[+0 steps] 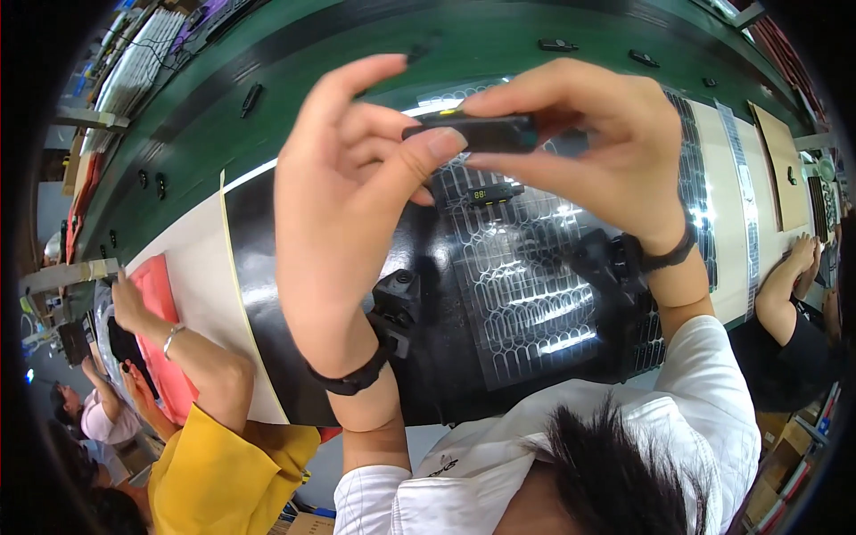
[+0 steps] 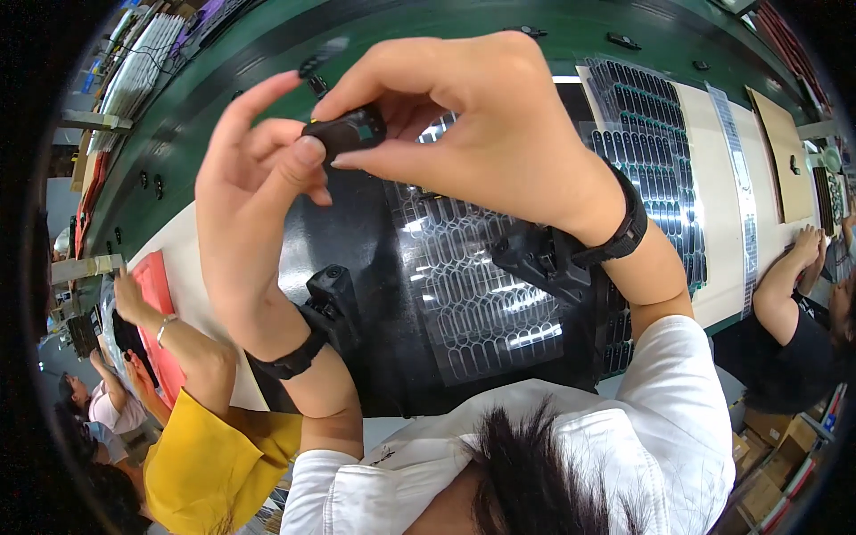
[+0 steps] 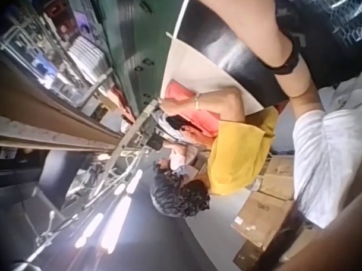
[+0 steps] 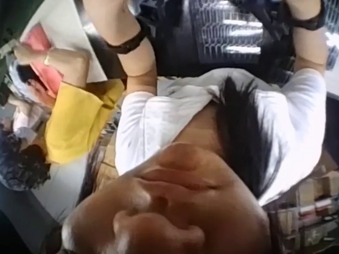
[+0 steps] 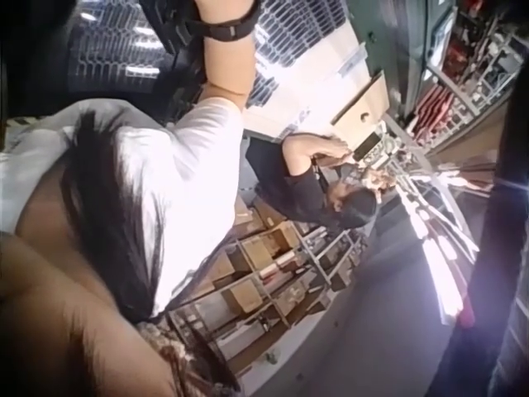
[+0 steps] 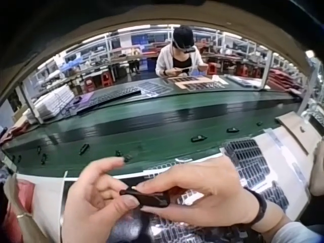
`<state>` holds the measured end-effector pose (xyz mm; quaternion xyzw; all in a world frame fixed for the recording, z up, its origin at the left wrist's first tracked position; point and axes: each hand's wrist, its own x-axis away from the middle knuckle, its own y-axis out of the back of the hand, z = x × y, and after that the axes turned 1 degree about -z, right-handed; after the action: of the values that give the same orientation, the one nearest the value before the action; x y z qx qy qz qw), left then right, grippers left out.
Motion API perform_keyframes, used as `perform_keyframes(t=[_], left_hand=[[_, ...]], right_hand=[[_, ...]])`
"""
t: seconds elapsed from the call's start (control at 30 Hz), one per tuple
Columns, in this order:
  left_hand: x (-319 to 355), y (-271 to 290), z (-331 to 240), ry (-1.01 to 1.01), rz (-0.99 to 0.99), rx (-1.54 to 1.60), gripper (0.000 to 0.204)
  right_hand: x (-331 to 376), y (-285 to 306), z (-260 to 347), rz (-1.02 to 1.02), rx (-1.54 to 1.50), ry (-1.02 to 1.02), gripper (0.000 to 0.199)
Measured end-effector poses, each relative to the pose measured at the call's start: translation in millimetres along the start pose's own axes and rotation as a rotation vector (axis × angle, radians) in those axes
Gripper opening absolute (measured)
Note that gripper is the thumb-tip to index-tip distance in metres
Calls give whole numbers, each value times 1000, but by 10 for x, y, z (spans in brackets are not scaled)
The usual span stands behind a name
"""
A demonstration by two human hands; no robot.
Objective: The person peels small screen covers from a plastic sheet, presses them onto electronic devices, and places the devices onto a conveyor belt. This process is repeated for several devices, occasionally smoothing the plastic sheet back down.
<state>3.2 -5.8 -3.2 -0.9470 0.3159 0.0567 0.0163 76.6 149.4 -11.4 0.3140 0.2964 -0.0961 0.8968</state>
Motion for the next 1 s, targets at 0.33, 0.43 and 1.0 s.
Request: perform_keyframes(t=[0.33,0.43,1.0], left_hand=[[-40,59,103,-9,-7,-100,41],[-118,32,232,-109,-139,-524,35],[-1,-20,-6,-145,-182,-423,12]], right_hand=[[-118,-37,-224,201,-303,-296,23],[-247,6,-662,264,-364,-484,24],[-221,186,-2082,154,240,-431,27]])
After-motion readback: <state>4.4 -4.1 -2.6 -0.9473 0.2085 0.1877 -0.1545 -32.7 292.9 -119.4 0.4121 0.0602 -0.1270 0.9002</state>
